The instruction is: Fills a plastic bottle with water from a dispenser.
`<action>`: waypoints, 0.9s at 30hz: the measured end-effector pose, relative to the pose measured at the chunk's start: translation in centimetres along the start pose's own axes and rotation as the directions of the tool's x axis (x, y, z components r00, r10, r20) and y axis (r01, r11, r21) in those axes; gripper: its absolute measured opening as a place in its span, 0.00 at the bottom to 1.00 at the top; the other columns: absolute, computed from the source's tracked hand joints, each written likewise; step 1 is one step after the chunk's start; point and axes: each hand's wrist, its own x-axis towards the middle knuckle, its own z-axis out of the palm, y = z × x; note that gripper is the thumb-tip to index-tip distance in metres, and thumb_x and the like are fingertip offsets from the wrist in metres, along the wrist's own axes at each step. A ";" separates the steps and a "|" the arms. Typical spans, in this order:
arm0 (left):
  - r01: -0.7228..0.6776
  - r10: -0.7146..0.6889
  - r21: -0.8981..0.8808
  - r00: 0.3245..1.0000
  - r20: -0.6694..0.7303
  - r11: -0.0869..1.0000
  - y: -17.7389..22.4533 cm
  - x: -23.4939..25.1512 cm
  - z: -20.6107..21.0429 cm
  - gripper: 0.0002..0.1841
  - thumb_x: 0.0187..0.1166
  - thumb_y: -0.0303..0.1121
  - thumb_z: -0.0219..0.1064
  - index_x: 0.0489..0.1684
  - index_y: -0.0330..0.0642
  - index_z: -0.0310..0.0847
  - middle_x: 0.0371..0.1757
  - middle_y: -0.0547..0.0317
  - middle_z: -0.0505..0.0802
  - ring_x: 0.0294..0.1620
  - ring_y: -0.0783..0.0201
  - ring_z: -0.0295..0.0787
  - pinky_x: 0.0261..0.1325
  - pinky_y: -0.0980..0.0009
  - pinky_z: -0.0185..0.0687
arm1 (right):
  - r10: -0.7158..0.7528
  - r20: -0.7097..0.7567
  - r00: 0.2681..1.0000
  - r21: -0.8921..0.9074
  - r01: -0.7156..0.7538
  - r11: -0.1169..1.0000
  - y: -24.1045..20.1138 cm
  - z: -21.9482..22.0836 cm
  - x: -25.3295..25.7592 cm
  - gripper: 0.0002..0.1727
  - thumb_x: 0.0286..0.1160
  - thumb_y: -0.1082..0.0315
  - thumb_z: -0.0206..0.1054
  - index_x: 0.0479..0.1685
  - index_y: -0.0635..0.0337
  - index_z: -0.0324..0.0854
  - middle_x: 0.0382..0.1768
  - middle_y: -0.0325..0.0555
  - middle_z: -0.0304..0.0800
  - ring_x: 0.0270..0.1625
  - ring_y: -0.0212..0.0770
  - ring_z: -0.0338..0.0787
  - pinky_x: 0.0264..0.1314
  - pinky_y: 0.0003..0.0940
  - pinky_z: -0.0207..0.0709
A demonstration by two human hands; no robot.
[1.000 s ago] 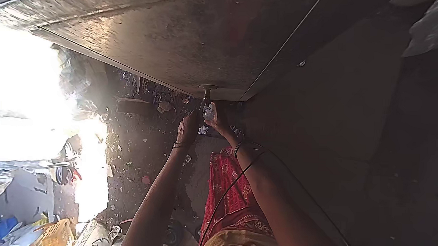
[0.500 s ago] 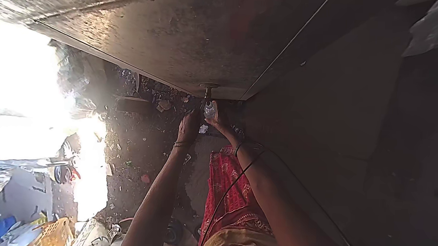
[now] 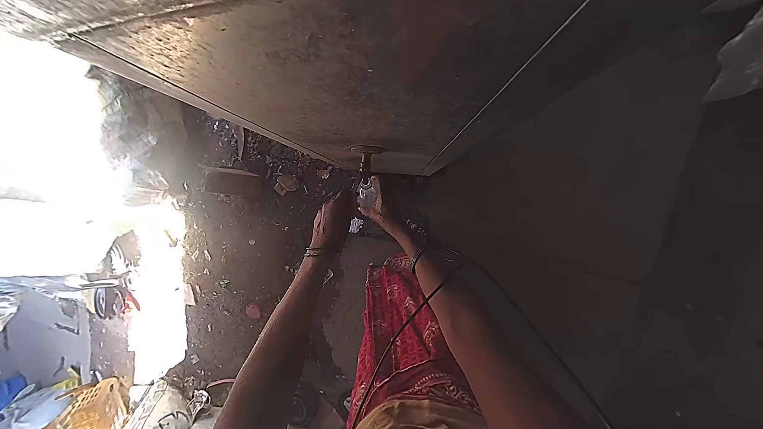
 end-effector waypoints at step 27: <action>0.032 -0.032 -0.015 0.999 0.029 0.999 0.5 -0.3 -0.4 0.17 0.94 0.39 0.50 0.66 0.40 0.80 0.43 0.41 0.92 0.44 0.41 0.91 0.51 0.39 0.83 | -0.004 0.004 1.000 0.027 0.004 1.000 -0.9 -0.8 -0.4 0.53 0.44 0.66 0.89 0.79 0.73 0.67 0.70 0.68 0.81 0.74 0.59 0.82 0.79 0.52 0.73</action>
